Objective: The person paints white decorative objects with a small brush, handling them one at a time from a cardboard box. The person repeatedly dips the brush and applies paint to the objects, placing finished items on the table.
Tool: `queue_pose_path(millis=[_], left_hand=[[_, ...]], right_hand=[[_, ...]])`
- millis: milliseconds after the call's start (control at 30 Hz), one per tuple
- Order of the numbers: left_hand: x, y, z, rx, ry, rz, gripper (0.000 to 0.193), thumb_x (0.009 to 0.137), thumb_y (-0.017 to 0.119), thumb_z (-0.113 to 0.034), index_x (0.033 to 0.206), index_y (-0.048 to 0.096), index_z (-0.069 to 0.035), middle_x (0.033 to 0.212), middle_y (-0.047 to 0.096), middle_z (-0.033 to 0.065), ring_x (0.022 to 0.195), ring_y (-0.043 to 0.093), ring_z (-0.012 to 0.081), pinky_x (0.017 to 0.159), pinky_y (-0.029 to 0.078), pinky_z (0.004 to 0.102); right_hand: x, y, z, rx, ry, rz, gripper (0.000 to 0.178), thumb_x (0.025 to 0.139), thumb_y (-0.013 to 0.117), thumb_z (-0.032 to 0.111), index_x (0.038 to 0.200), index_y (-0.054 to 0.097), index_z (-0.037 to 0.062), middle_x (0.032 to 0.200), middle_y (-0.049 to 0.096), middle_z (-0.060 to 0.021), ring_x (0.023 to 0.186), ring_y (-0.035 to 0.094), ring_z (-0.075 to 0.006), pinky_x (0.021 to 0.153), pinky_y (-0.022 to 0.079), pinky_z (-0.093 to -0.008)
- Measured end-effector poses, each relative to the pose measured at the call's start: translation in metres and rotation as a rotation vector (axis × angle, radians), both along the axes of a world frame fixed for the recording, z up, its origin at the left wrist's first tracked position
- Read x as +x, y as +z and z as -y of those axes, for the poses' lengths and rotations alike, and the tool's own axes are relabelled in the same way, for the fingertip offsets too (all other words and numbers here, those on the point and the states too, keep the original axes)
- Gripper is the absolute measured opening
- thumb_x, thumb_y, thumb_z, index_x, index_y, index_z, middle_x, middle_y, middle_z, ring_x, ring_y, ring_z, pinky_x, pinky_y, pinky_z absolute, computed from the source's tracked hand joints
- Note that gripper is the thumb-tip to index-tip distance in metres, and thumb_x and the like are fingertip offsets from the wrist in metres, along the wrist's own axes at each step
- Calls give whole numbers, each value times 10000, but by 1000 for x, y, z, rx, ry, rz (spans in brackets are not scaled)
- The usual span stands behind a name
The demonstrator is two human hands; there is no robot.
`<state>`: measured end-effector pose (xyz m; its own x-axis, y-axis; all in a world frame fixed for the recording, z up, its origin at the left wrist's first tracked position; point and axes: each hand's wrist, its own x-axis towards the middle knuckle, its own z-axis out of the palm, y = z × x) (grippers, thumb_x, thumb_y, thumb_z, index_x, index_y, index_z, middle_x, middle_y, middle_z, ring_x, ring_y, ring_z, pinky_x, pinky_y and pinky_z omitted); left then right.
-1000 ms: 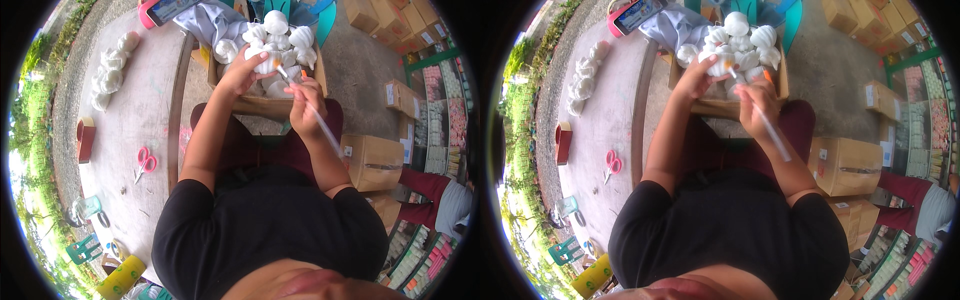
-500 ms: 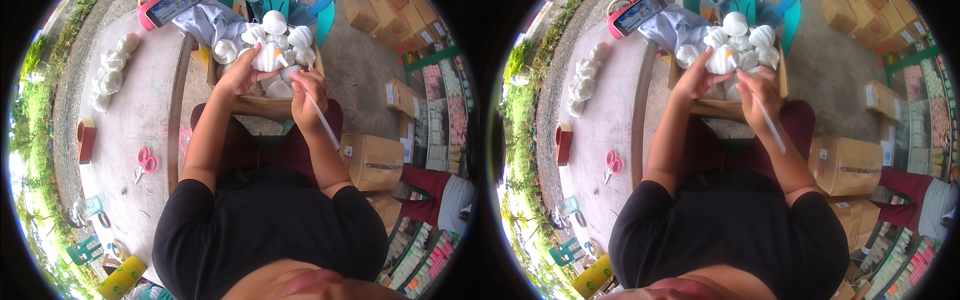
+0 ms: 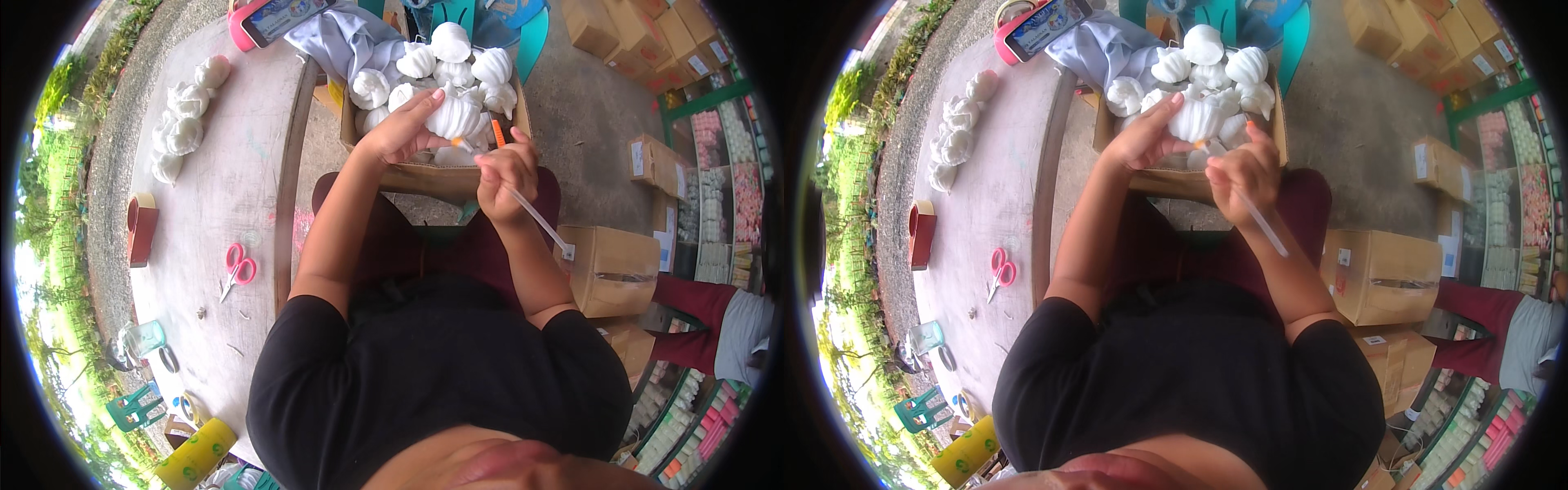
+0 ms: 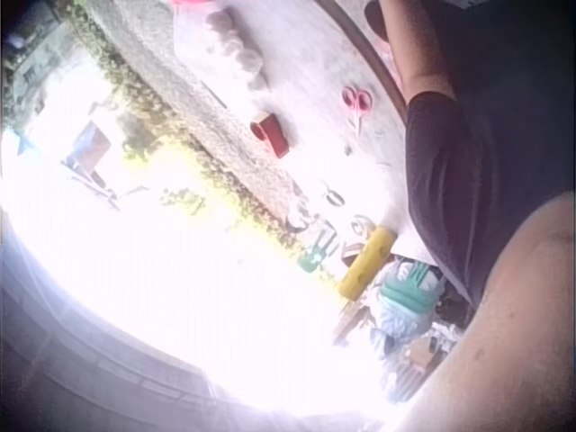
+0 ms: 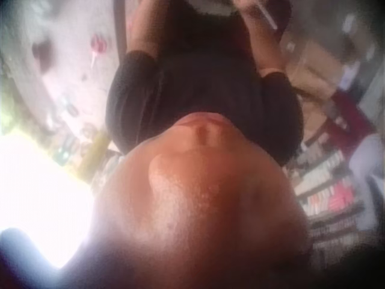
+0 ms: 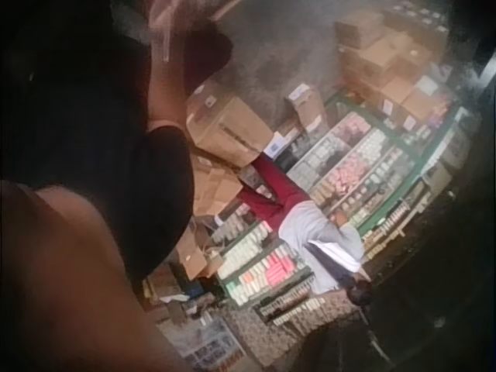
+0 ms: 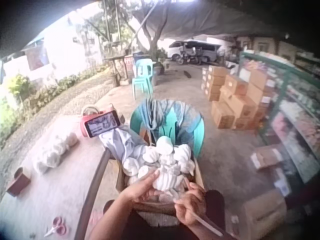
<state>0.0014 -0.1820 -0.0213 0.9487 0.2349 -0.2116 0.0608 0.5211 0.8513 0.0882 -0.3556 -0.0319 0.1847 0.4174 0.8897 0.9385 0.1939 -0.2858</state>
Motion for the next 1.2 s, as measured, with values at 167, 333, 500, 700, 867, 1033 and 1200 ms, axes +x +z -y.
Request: queue_pose_path(millis=[167, 333, 500, 700, 867, 1033, 1200], left_hand=[[2, -3, -2, -39, 8, 17, 517, 972, 467, -359, 1330, 370, 0, 1263, 514, 135, 1132, 559, 259, 919, 522, 403], [2, 1, 0, -184, -36, 41, 475, 960, 455, -314, 1296, 395, 15, 1238, 537, 144, 1120, 563, 276, 928, 515, 421], [15, -2, 18, -221, 100, 109, 461, 942, 529, -318, 1252, 433, 11, 1210, 545, 146, 1105, 569, 265, 927, 505, 408], [14, -6, 19, -166, 205, 81, 488, 913, 585, -328, 1242, 446, 4, 1205, 544, 131, 1090, 567, 248, 911, 505, 381], [12, -12, 19, -216, 171, 32, 451, 913, 577, -331, 1227, 479, -24, 1195, 556, 87, 1050, 576, 209, 881, 498, 393], [15, -10, 23, -57, 138, -146, 489, 917, 569, -393, 1275, 460, -78, 1201, 531, 47, 1093, 511, 173, 901, 445, 422], [15, -13, 21, -78, 171, -108, 532, 929, 531, -448, 1280, 443, -57, 1241, 477, 63, 1133, 477, 189, 915, 450, 447]], right_hand=[[4, 5, -6, 6, -57, -20, 141, 933, 545, 150, 841, 568, 47, 731, 628, -53, 706, 595, -223, 947, 430, -462], [0, 5, 5, 15, -26, -39, 117, 934, 544, 151, 911, 571, 40, 796, 655, -63, 773, 616, -223, 956, 426, -451], [11, 10, -5, -5, -105, -59, 114, 847, 663, 105, 933, 611, 52, 787, 597, -72, 767, 594, -234, 924, 458, -444], [14, 10, 4, 12, -52, -30, 113, 812, 704, 115, 875, 622, 69, 715, 602, -41, 688, 595, -206, 922, 460, -431], [14, 2, -2, 8, -60, -72, 64, 824, 681, 94, 824, 627, 60, 704, 604, -44, 655, 592, -211, 915, 461, -430], [16, 11, 1, 66, -46, -104, 193, 836, 630, 69, 657, 560, 62, 603, 541, -53, 577, 554, -222, 894, 463, -428], [15, 17, 2, -54, -69, -57, 183, 838, 639, 90, 668, 573, 69, 596, 543, -45, 568, 549, -212, 865, 460, -411]])
